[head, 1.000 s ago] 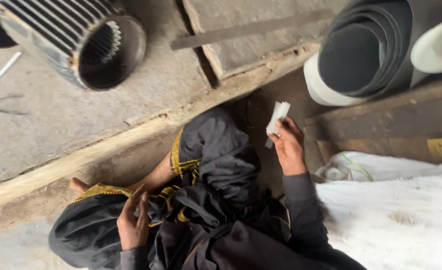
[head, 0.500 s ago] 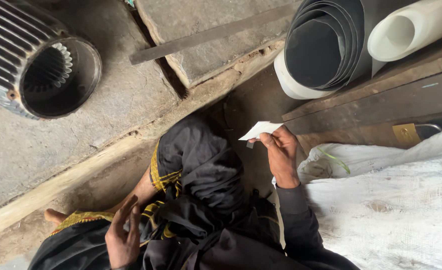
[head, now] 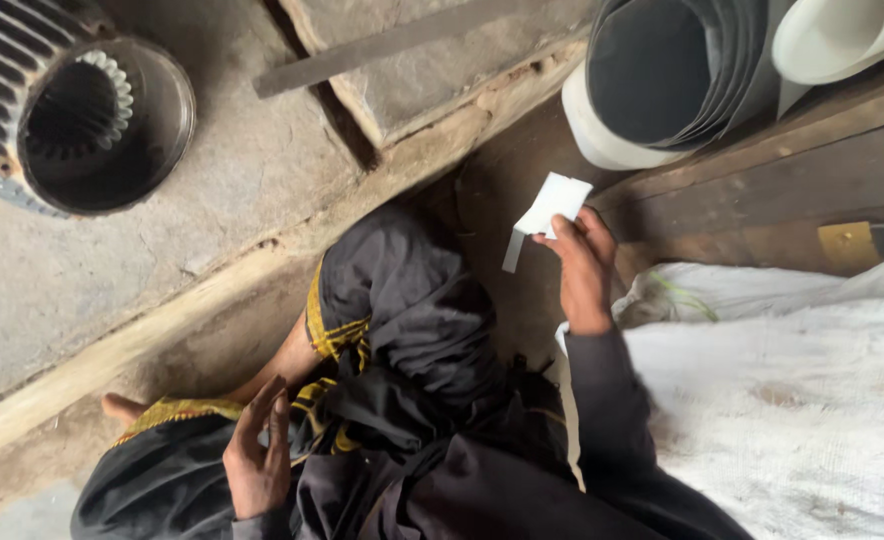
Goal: The person sits on the floor and uses a metal file to smooth small white rectangular pieces. They then insert these pieces into the slots of a cylindrical metal motor housing. The person repeats this process, filing and inserting the pieces one by one.
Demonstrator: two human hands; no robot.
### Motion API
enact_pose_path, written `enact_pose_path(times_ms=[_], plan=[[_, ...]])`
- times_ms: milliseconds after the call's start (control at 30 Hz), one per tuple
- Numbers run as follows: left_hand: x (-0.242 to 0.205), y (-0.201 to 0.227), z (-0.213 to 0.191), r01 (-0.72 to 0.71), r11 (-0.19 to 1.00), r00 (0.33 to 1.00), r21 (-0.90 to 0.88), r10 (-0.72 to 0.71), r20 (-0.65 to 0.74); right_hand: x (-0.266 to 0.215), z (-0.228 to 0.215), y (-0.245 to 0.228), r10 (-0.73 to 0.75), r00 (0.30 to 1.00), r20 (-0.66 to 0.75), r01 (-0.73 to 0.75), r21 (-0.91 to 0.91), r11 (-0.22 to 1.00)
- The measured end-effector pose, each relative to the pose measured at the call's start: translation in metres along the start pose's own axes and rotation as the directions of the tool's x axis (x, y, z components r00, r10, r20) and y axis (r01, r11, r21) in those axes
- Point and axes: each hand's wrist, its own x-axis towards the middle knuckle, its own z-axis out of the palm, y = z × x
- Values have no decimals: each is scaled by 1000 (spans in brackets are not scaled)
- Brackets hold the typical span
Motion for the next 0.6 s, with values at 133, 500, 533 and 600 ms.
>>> enact_pose_path(times_ms=[133,500,533,600], plan=[[0,-8,0,33,999,999,-7,-33,5,47,-28,84,398,876,-271,-442,-125,888],[-1,-16,-15,238,970,971,-53,-240,-22,42,-34,111,111,944,-310,-271,-539,798],[-1,-15,-15,230,970,972,-82,-232,-21,34,-33,107,183,924,-337,-318,-403,858],[-1,-13,-14,46,998,997,-48,-49,-53,36,-29,103,312,873,-374,-404,-198,893]])
